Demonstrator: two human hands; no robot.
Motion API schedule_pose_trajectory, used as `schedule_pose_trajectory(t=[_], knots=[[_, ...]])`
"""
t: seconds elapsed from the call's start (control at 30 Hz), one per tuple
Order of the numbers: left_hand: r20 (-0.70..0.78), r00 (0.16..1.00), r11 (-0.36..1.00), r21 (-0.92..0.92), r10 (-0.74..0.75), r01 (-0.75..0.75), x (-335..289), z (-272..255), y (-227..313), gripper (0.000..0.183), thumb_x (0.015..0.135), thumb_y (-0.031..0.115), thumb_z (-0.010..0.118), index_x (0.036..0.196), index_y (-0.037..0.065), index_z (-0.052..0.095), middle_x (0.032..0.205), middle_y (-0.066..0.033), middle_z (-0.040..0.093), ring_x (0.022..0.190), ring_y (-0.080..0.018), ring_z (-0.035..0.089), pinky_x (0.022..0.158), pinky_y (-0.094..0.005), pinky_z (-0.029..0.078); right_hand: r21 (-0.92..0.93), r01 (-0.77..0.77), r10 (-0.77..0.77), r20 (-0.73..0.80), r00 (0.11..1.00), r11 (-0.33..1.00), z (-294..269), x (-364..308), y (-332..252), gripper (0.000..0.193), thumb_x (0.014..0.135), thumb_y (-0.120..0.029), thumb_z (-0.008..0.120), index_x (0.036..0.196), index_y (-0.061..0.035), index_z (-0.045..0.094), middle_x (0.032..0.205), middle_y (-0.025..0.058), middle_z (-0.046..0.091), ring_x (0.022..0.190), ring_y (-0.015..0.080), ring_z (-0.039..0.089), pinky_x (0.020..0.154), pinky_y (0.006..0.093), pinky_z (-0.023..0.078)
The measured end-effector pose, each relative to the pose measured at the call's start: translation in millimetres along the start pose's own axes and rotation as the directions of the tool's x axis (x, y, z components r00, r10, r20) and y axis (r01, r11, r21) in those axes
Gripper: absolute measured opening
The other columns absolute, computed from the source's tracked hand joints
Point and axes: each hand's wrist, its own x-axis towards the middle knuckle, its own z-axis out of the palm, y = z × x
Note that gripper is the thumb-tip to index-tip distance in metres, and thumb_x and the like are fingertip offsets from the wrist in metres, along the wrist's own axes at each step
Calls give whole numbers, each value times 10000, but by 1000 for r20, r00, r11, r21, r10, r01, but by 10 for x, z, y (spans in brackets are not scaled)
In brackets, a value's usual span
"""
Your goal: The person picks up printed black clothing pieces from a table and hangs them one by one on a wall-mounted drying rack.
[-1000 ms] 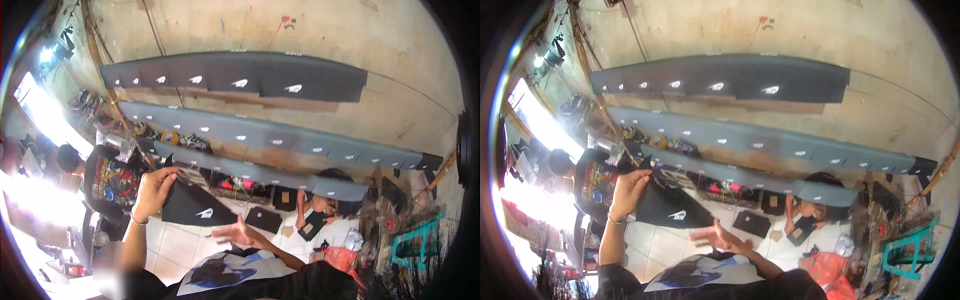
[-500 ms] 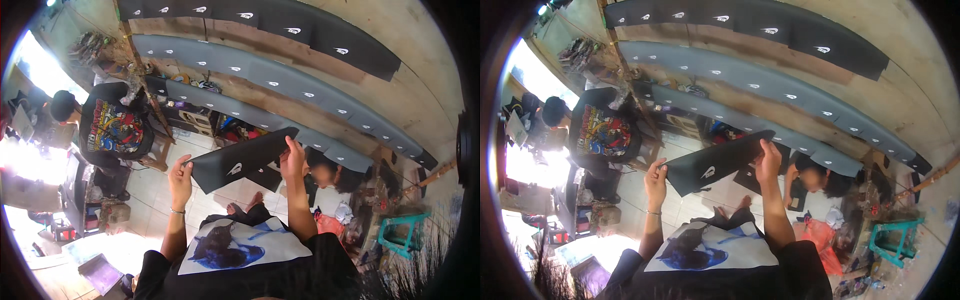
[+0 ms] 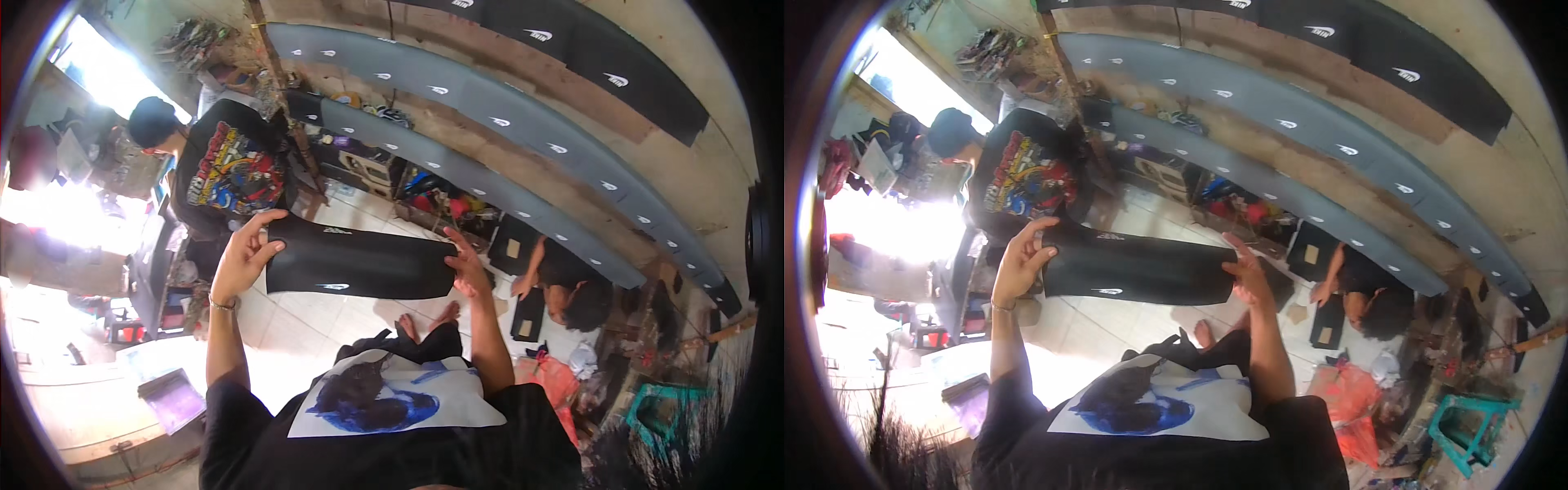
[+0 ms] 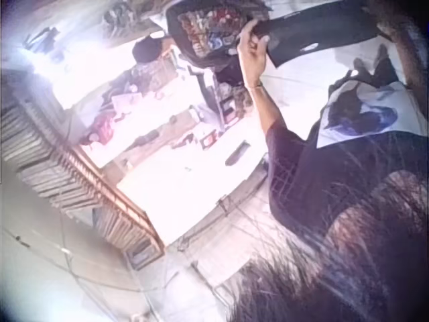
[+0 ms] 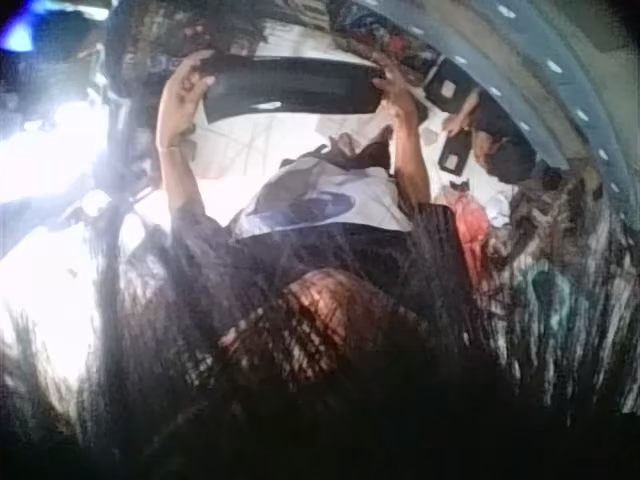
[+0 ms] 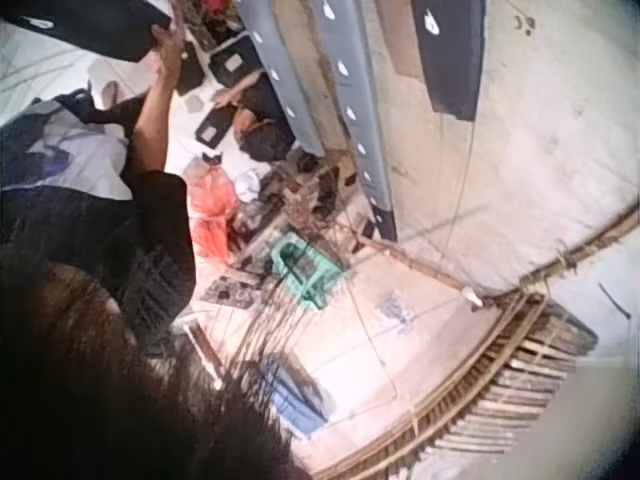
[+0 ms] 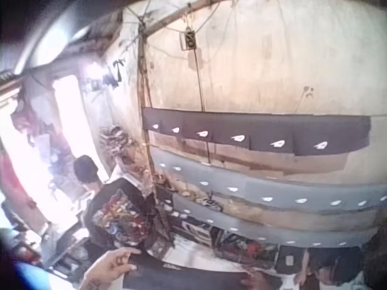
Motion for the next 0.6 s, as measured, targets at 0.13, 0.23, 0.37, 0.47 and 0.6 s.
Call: schedule_pose_trajectory(t=[0.13,0.23,0.37,0.47,0.6], knots=[[-179,984,984,-170,18,-49,-93,111,-230,446,828,-18,619,1252,9,483,616,78,390,547,-16,300,503,-193,248,-466,111,-152,-51,987,878,291,-222,-414,605,744,61,672,1305,-38,470,911,39,657,760,91,627,636,186,486],[-204,979,995,-101,-1,-20,85,414,-230,328,826,-28,616,1135,-11,508,634,71,391,576,-11,306,512,-181,253,-782,121,-249,-45,967,611,163,-445,-833,324,773,25,680,1084,-62,662,685,-85,479,591,1,382,524,181,352],[-174,984,978,-200,27,-62,372,851,-279,140,828,-16,630,945,-16,554,616,82,371,572,-8,308,512,-175,268,-811,-40,-248,-225,942,584,329,-886,-1473,225,829,-40,661,1054,-43,667,794,8,632,720,56,573,589,203,473],[-154,983,958,-251,100,-137,802,1367,96,213,803,24,677,709,18,486,592,74,343,575,-31,312,498,-196,281,-787,-38,-370,-332,868,616,460,-1381,-2071,270,827,-59,669,1080,23,627,850,62,650,729,116,612,586,232,494],[-82,925,919,-110,372,-379,1696,2082,1291,315,806,144,691,648,34,441,568,41,340,577,-65,293,491,-250,298,-919,174,-755,-171,634,355,140,-2118,-3236,293,774,-101,724,1014,42,636,711,46,632,575,96,575,538,222,462]])
